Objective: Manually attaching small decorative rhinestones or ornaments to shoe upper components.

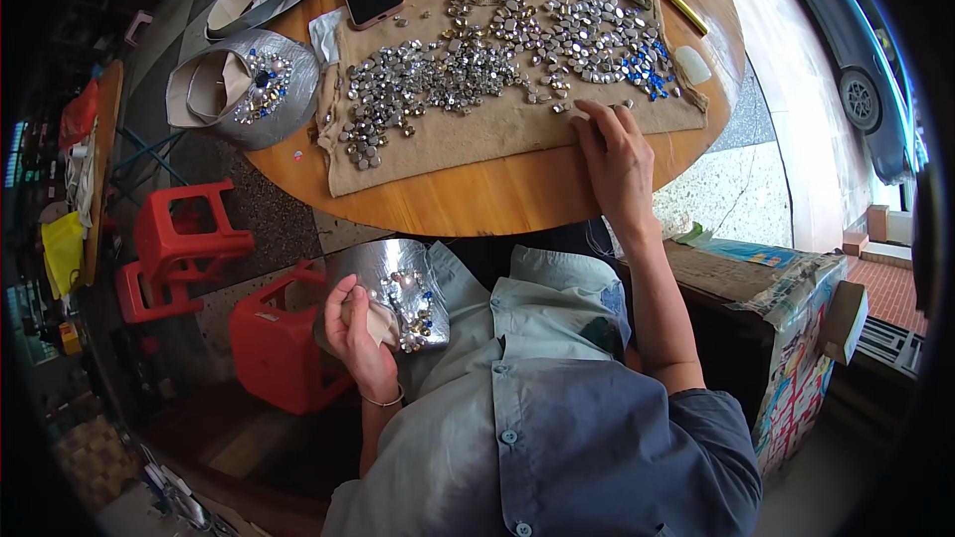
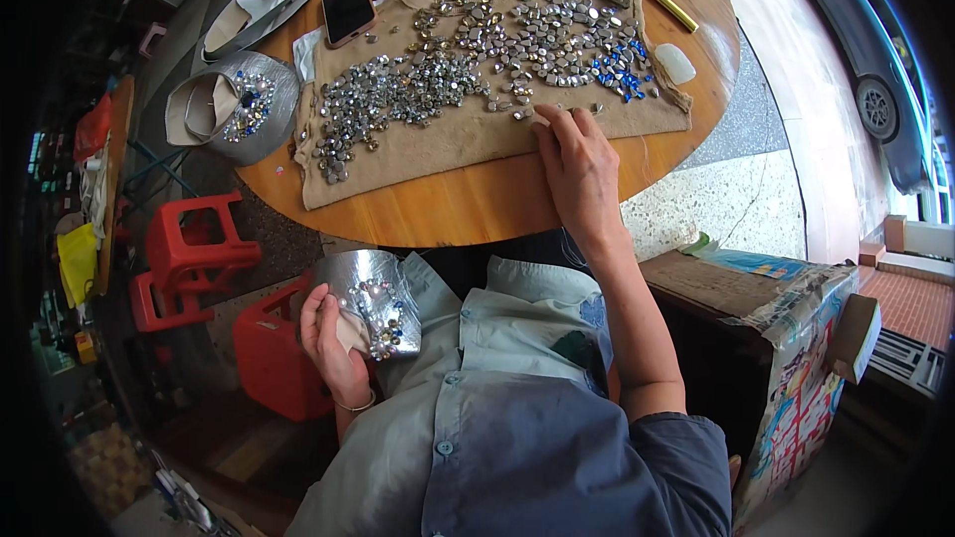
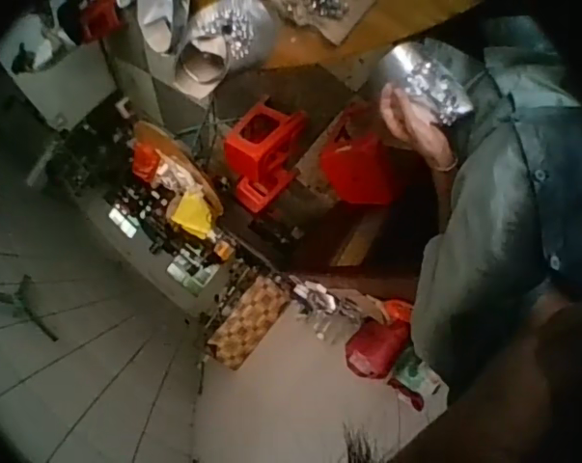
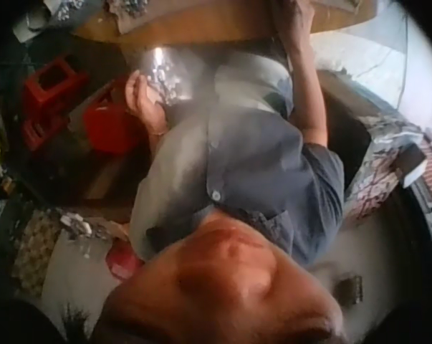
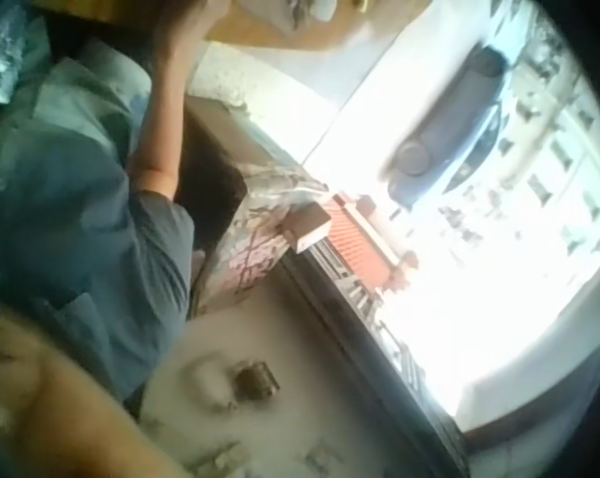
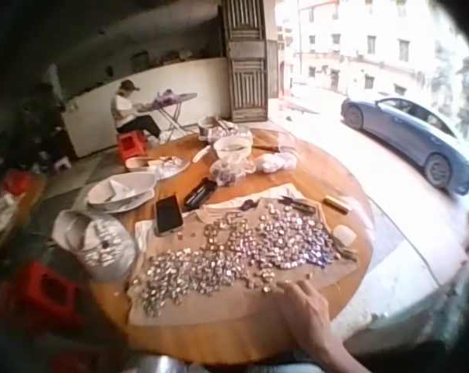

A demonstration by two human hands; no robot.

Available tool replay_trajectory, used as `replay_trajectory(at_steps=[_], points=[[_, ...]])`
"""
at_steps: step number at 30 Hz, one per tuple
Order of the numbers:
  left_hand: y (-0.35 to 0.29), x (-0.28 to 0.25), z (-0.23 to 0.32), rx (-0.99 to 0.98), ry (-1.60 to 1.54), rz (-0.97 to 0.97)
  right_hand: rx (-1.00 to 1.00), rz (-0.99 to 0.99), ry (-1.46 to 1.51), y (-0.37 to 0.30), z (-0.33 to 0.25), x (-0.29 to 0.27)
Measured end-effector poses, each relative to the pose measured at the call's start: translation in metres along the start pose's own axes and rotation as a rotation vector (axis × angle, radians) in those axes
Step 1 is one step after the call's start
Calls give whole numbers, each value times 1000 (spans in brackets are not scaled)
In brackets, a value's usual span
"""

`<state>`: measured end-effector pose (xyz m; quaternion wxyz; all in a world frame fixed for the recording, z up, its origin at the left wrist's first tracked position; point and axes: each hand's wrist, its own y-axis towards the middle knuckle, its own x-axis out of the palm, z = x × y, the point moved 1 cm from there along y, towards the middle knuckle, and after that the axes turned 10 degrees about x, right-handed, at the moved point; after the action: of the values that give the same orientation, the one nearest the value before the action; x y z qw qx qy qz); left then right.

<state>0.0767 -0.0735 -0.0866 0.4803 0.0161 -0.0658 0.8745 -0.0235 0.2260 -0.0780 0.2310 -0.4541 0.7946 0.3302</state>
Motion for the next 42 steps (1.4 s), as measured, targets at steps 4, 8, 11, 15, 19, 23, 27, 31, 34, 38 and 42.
replay_trajectory(at_steps=[4,8,11,15,19,23,27,31,34,38,42], points=[[-3,0,9,9,-4,8,-113,-60,-44,5,0,0],[-15,1,45,46,-19,-31,-77,-83,122,1,-22,-12],[-24,10,76,29,-17,-203,-18,-296,396,-24,-67,-33],[-22,45,102,-39,-19,-479,-232,-432,431,-52,-111,-49],[-23,58,95,91,-32,-572,-362,-390,313,-67,-130,-55],[-27,58,91,164,-103,-541,-474,-341,291,-70,-132,-57],[-28,56,90,190,-157,-511,-517,-341,281,-74,-132,-56],[-29,58,86,204,-211,-500,-431,-336,451,-77,-133,-53],[-28,58,83,238,-226,-551,-450,-306,483,-77,-129,-49],[-26,58,84,144,-293,-619,-617,-277,372,-70,-118,-49],[-28,59,79,262,-63,-541,-680,-200,327,-67,-127,-49]])
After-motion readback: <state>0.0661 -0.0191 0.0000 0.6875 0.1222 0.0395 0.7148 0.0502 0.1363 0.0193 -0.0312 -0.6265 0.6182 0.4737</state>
